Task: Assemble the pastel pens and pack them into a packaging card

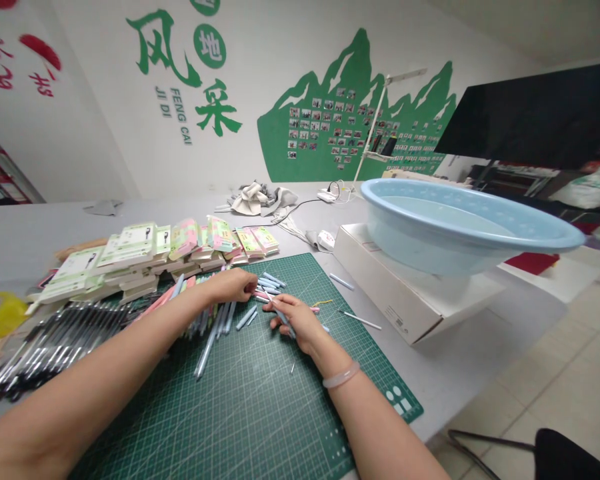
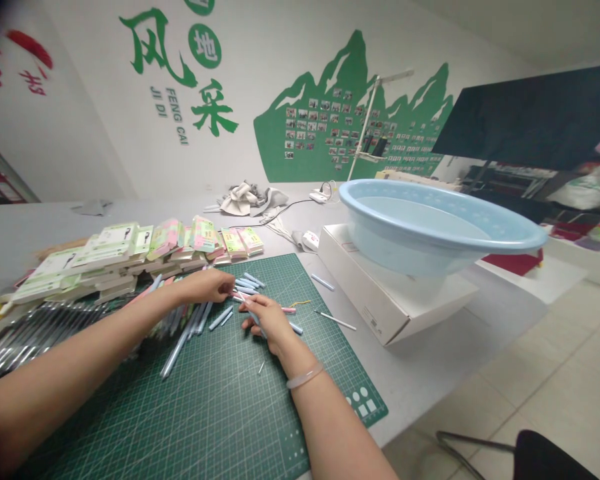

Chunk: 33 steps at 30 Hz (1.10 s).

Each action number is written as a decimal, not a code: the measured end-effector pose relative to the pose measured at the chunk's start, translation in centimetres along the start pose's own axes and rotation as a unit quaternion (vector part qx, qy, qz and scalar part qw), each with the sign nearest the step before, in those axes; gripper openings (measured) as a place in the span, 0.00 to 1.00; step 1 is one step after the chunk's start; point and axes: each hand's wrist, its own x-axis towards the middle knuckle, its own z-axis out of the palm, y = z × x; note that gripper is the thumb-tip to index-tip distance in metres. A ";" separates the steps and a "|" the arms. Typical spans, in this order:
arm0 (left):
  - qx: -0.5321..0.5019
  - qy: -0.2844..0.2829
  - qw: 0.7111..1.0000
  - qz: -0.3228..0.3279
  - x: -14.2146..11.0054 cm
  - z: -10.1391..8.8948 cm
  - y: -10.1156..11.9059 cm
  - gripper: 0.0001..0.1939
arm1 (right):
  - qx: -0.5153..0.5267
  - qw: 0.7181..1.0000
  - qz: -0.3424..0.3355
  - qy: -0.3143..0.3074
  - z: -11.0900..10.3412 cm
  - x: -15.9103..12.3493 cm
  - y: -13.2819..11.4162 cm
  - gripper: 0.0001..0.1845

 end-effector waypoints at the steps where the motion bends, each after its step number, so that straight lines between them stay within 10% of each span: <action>1: -0.007 -0.008 1.000 0.009 -0.1 -0.2 0.0 0.09 | 0.000 1.000 -0.001 0.003 -0.1 0.1 0.0 0.15; 13: -0.079 -0.002 0.996 0.033 -1.0 -1.5 -0.9 0.12 | -0.013 1.000 -0.017 -0.008 0.5 -0.2 -0.2 0.16; 20: -0.207 0.128 0.969 -0.041 -1.9 -2.9 0.4 0.11 | 0.002 0.998 -0.066 0.007 0.4 0.0 0.0 0.16; 33: -0.323 0.123 0.938 -0.026 -2.8 -4.6 3.9 0.12 | 0.008 0.994 -0.110 0.014 0.9 -0.8 -0.9 0.14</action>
